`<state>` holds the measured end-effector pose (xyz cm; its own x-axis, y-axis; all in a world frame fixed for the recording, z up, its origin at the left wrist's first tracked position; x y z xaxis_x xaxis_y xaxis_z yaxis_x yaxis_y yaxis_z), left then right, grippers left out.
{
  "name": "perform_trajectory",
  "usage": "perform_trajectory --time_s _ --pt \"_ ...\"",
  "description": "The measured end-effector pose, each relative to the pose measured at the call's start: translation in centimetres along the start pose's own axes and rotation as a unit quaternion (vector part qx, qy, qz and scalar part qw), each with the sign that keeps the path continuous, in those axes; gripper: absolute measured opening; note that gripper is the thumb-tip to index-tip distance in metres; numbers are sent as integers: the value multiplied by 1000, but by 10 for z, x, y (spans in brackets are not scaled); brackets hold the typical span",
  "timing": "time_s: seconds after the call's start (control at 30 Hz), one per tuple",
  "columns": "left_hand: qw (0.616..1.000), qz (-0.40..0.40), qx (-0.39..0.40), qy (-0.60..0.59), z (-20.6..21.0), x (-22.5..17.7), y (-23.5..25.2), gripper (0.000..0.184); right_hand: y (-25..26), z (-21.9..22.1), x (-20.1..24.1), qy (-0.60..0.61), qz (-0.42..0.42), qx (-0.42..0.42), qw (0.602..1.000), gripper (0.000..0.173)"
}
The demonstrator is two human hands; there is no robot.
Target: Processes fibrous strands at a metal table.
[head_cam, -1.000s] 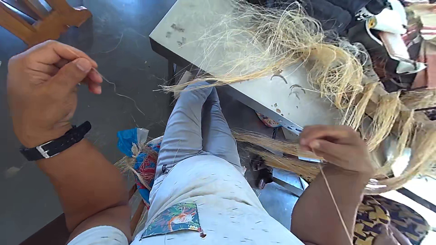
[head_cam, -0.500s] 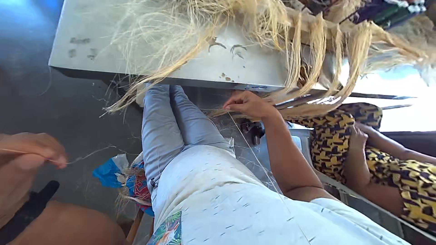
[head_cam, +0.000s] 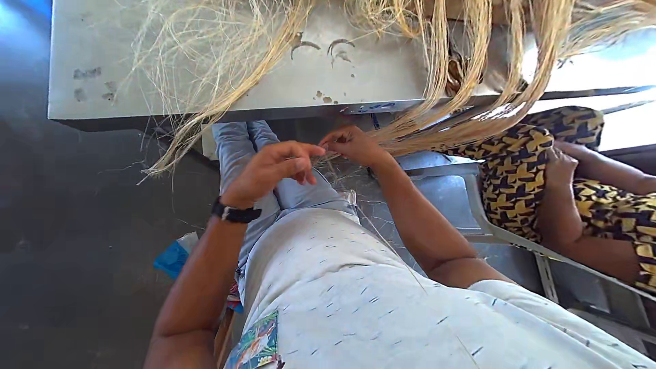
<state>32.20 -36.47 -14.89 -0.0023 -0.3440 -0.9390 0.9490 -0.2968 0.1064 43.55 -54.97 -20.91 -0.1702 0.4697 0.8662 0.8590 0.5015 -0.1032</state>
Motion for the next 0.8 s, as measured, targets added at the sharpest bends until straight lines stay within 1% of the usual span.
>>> perform_trajectory --time_s 0.1,0.2,0.27,0.33,0.43,0.53,0.63,0.7,0.8 --pt "998 -56 5 -40 24 25 15 20 1 9 14 1 -32 3 999 15" --pt "997 -77 8 -11 30 38 19 19 2 12 18 4 -39 1 999 16" --pt "996 -88 -13 21 21 44 16 20 6 8 14 -7 -28 -15 999 16" --pt "992 -104 -52 52 8 48 6 18 6 4 8 -32 -25 -26 999 15" --pt "987 -113 -100 50 -11 56 -6 14 5 -3 2 -65 -28 -34 997 15" --pt "982 -113 -140 59 -27 61 -14 15 4 -8 -2 -66 -12 -31 997 14" --pt "976 -119 -156 95 -38 66 -21 14 3 -17 -4 -80 -2 -29 996 14" --pt "972 -121 -162 116 -45 67 -27 14 2 -25 -4 -113 4 -27 993 14" --pt "972 -110 -169 120 -55 60 -40 12 -3 -41 -7 -143 13 -41 989 16"
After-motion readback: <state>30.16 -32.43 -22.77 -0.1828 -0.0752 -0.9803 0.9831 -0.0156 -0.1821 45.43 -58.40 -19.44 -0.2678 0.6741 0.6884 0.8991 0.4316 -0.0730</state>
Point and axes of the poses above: each hand's wrist, its own y-axis towards the middle knuckle, its own z-axis out of the palm, x = y × z, the point moved 7 cm from there along y, towards the middle knuckle, and after that the axes turned 11 degrees about -x, right-handed, at the moved point
